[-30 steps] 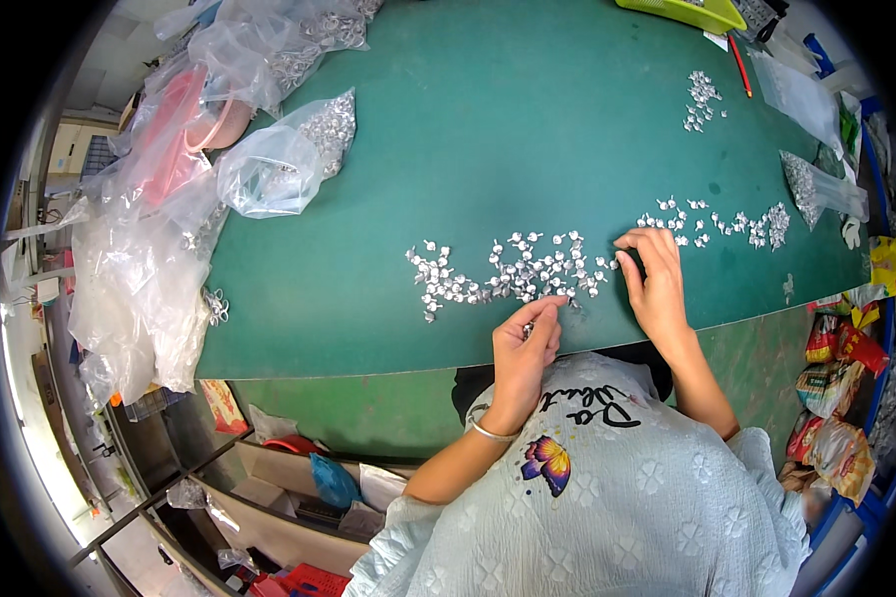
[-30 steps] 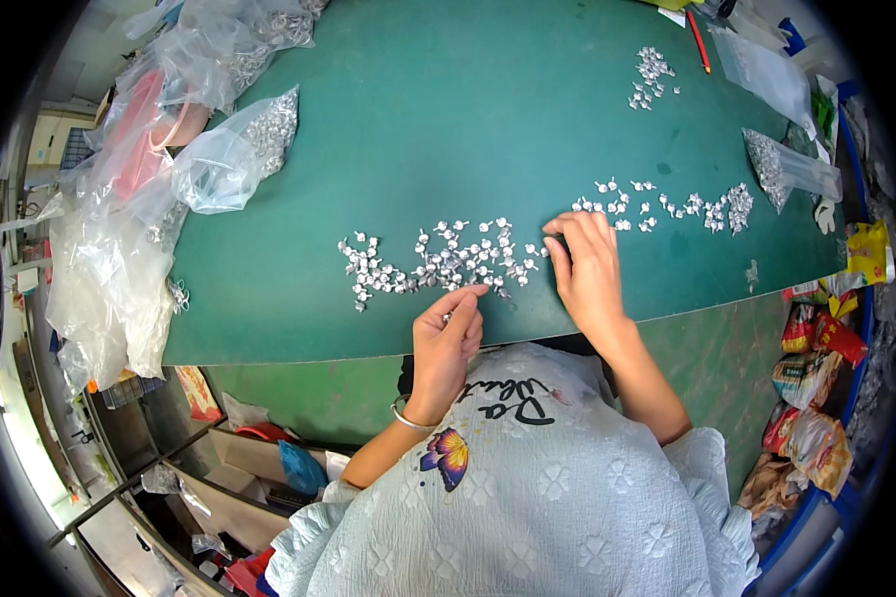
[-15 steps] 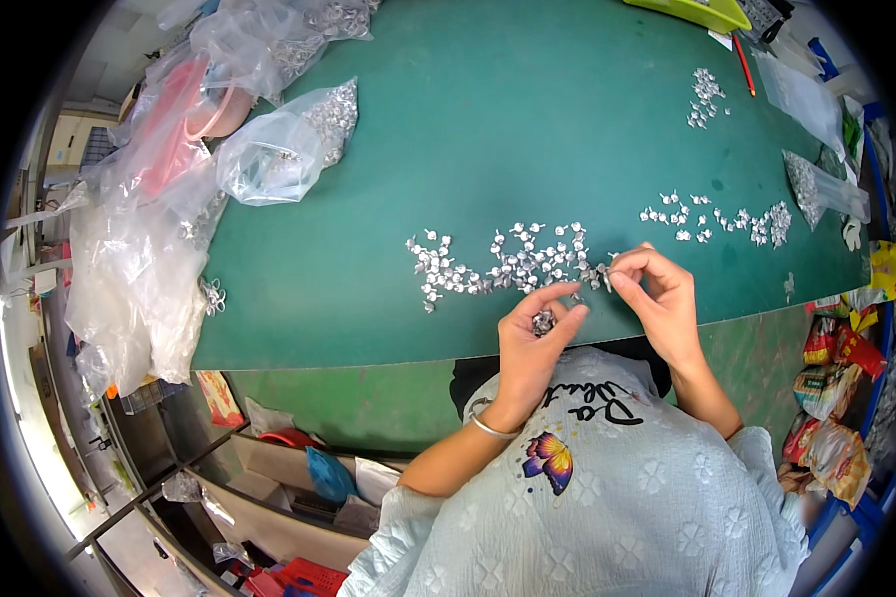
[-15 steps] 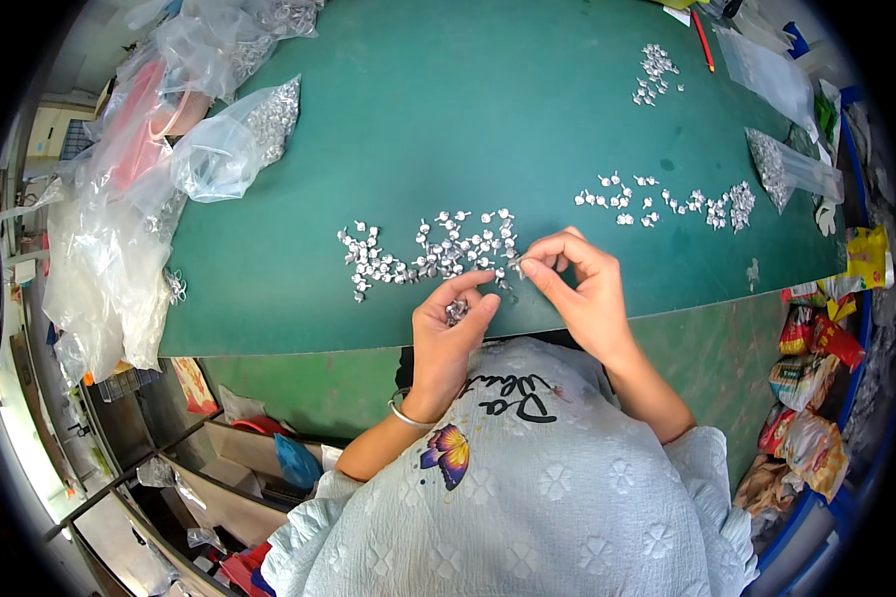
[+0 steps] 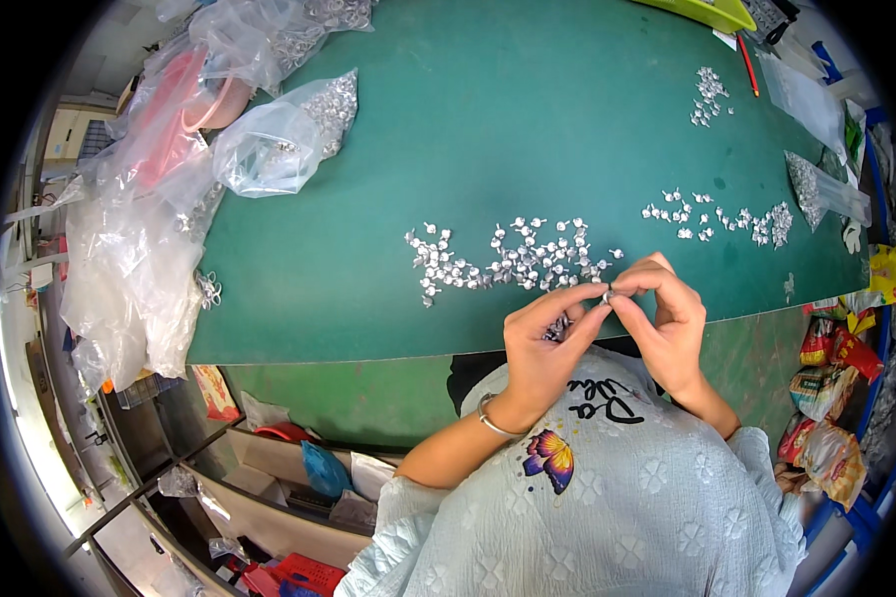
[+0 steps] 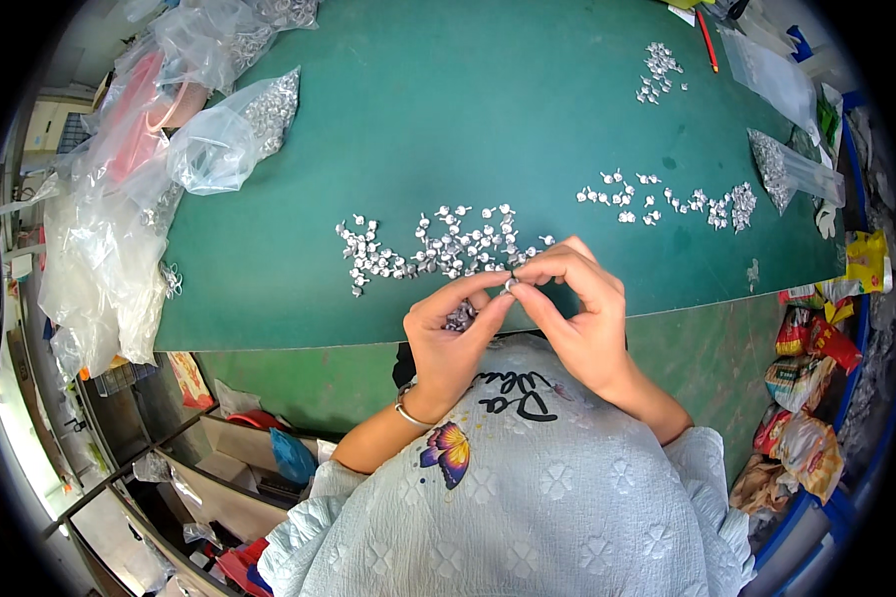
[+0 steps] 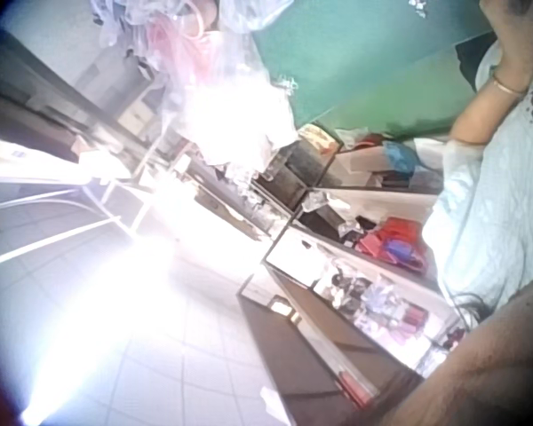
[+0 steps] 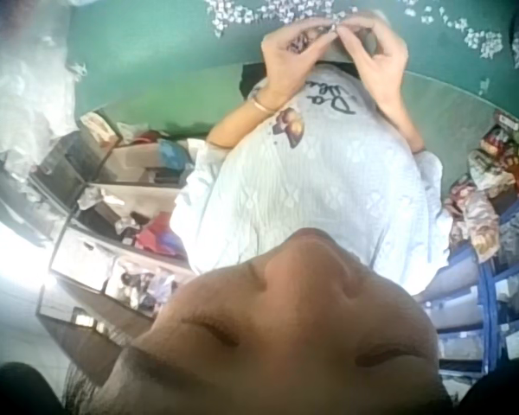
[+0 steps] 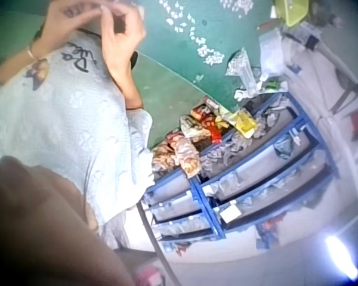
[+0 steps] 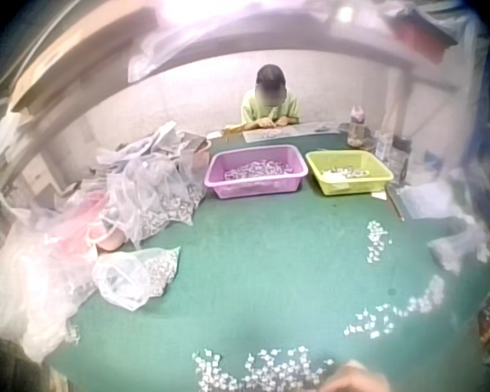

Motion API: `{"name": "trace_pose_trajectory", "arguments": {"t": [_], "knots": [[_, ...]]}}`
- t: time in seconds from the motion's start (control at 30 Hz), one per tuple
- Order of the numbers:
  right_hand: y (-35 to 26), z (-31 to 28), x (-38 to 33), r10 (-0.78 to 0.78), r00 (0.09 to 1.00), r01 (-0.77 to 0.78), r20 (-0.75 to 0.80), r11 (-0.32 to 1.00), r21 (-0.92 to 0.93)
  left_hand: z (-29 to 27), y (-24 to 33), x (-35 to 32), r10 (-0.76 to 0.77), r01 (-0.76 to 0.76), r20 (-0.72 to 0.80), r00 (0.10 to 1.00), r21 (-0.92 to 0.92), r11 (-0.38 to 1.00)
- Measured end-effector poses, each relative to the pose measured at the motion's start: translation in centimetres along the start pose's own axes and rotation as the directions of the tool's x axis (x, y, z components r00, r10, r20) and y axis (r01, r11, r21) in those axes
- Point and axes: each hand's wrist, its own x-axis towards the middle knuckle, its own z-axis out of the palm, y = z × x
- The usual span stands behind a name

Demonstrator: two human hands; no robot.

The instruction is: The person repeatedly picks up small white plastic pieces and metal pins from a green table and inserts the pins into the plastic pieces by hand. The person works continuously on a large pile of these components, occasionally gathering them into a central pile.

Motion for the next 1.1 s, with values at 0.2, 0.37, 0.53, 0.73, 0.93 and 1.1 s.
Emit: {"name": "trace_pose_trajectory", "arguments": {"t": [0.2,0.37,0.53,0.73,0.93,1.1], "knots": [[-0.7,-0.5,0.3,-0.163,0.987,0.164,0.015,0.985,-0.053,-0.3,0.2,-0.2,-0.129,0.142,0.078,0.989,-0.191,0.971],[-1.0,-0.7,0.2,-0.193,0.981,0.194,0.011,0.98,-0.048,-0.3,0.7,-0.4,-0.141,0.162,0.112,0.984,-0.214,0.963],[-1.1,-0.9,0.2,-0.214,0.977,0.215,0.018,0.976,-0.044,-0.3,0.9,-0.5,-0.122,0.146,0.114,0.986,-0.234,0.961],[-1.0,-1.0,-0.1,-0.17,0.985,0.17,0.024,0.986,0.007,-0.2,1.1,-0.6,-0.087,0.104,0.089,0.992,-0.212,0.972],[-0.8,-1.2,-0.3,-0.112,0.993,0.109,0.043,0.992,0.062,-0.1,1.5,-0.5,-0.083,0.098,0.08,0.993,-0.199,0.975],[-0.7,-1.0,-0.1,-0.088,0.995,0.085,0.043,0.994,0.063,-0.2,1.2,-0.4,-0.131,0.15,0.102,0.986,-0.209,0.966]]}}
